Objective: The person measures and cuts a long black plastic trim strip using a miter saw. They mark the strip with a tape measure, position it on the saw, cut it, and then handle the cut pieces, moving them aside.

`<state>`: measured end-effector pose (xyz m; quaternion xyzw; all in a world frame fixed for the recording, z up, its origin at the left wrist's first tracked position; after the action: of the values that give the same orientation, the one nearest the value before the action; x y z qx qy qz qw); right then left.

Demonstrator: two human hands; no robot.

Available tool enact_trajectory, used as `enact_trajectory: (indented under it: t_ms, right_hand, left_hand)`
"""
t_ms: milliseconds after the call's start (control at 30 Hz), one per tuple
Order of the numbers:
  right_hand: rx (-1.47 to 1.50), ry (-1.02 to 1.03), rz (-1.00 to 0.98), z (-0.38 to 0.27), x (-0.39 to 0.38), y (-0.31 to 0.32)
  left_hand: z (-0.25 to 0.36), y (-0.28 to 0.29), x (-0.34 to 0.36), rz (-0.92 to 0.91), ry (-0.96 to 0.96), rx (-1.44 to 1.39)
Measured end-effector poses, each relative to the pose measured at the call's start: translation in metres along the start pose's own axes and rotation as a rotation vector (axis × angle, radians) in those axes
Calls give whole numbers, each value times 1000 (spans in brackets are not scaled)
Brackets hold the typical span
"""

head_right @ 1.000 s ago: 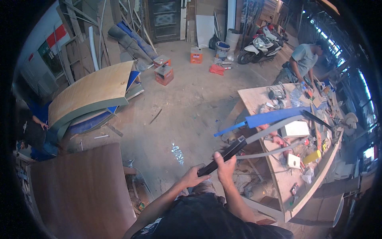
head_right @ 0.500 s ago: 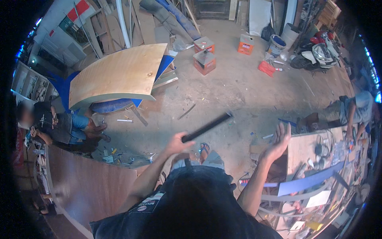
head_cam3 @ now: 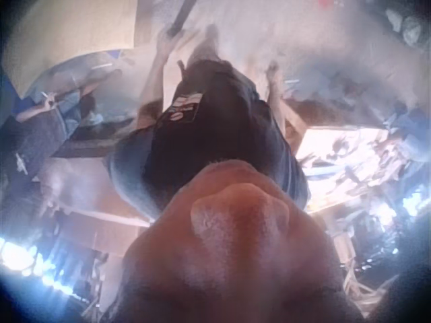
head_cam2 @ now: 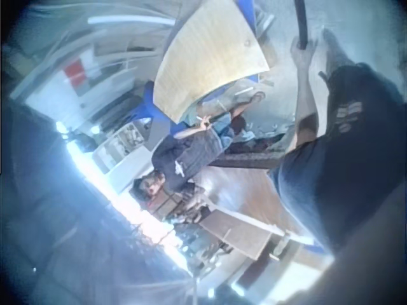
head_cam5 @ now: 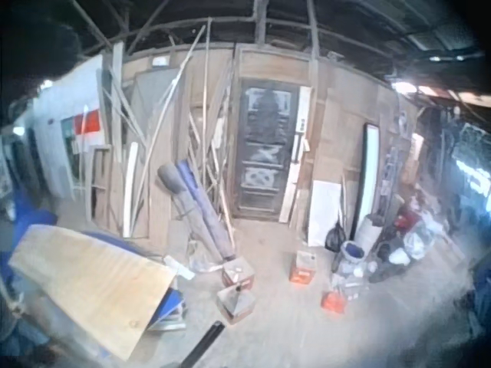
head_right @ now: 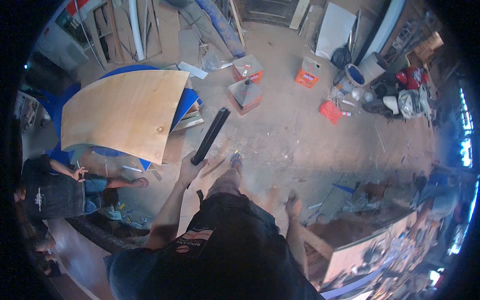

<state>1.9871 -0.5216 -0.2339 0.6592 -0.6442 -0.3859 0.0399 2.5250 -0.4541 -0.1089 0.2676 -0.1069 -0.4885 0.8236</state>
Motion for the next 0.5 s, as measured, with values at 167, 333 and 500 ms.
enact_trajectory:
  t_ms: [167,333,500]
  right_hand:
    - [-411,-195,-255,83,21,-12]
    - [-303,-257,-263,49,127,-11]
    - [-329,-159,-317,1,292,-36]
  left_hand:
    - [64,-39,160,-149,-12,-84]
    - [111,-65,270,-132,-105,-133]
    - [119,-81,359,-103,22,-115]
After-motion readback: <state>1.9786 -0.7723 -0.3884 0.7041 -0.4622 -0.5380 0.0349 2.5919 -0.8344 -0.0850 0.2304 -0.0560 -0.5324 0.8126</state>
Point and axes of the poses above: each hand's wrist, its own x-axis towards the middle knuckle, its own y-axis out of the back of the hand, z = x × y, the point moved 4 cm from there along x, towards the middle knuckle, and after that the axes turned 5 degrees about x, right-handed, at the moved point
